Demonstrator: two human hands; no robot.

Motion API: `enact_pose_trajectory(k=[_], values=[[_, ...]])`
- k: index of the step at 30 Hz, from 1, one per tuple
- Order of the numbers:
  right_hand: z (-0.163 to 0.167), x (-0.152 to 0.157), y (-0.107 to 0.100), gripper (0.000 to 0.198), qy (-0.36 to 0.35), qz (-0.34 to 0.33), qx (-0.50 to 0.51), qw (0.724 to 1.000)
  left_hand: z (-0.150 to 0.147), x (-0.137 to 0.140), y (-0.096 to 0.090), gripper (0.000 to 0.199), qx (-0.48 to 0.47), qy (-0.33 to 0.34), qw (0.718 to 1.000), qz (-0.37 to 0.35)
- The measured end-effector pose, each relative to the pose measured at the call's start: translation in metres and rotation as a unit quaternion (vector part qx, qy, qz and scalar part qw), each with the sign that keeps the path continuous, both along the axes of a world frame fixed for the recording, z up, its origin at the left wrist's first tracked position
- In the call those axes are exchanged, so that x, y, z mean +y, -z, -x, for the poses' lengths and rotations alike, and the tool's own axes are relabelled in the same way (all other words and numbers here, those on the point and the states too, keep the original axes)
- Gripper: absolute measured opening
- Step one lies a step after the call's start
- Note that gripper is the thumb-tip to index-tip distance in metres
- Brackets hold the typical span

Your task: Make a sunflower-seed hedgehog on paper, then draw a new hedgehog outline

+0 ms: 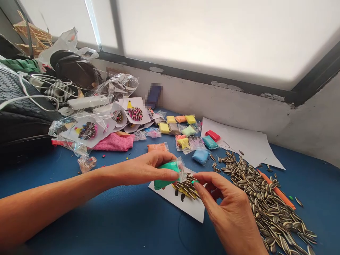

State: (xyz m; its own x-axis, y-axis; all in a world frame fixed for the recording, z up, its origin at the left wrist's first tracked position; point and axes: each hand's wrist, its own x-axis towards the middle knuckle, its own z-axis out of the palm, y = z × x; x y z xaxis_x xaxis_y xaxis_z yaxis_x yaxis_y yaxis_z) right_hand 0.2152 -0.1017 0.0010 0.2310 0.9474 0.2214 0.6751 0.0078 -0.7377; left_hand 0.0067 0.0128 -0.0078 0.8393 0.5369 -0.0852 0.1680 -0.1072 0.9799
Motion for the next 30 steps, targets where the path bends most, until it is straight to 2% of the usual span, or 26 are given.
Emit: enact_pose_trajectory(k=[5, 9, 14, 20, 26, 30], values=[[0.004, -0.002, -0.001, 0.035, 0.018, 0.012, -0.044, 0.999, 0.0, 0.001, 0.002, 0.03, 0.001, -0.005, 1.0, -0.002], [0.001, 0.001, 0.003, 0.022, 0.0, -0.02, -0.059, 0.998, 0.0, 0.002, 0.003, 0.032, -0.007, 0.0, 1.0, 0.015], [-0.002, 0.002, 0.008, 0.016, -0.036, -0.002, -0.086, 0.996, -0.001, 0.002, 0.0, 0.026, 0.001, -0.011, 1.0, 0.001], [0.0, 0.003, 0.009, 0.024, -0.052, -0.054, -0.141, 0.987, 0.001, 0.001, -0.005, 0.027, 0.006, -0.01, 1.0, -0.01], [-0.005, 0.001, 0.018, 0.019, -0.051, -0.055, -0.18, 0.981, 0.002, 0.002, -0.005, 0.027, 0.007, -0.009, 1.0, -0.007], [-0.005, 0.005, 0.023, 0.023, -0.079, -0.109, -0.221, 0.966, 0.001, 0.002, -0.005, 0.027, -0.003, -0.006, 1.0, -0.001]])
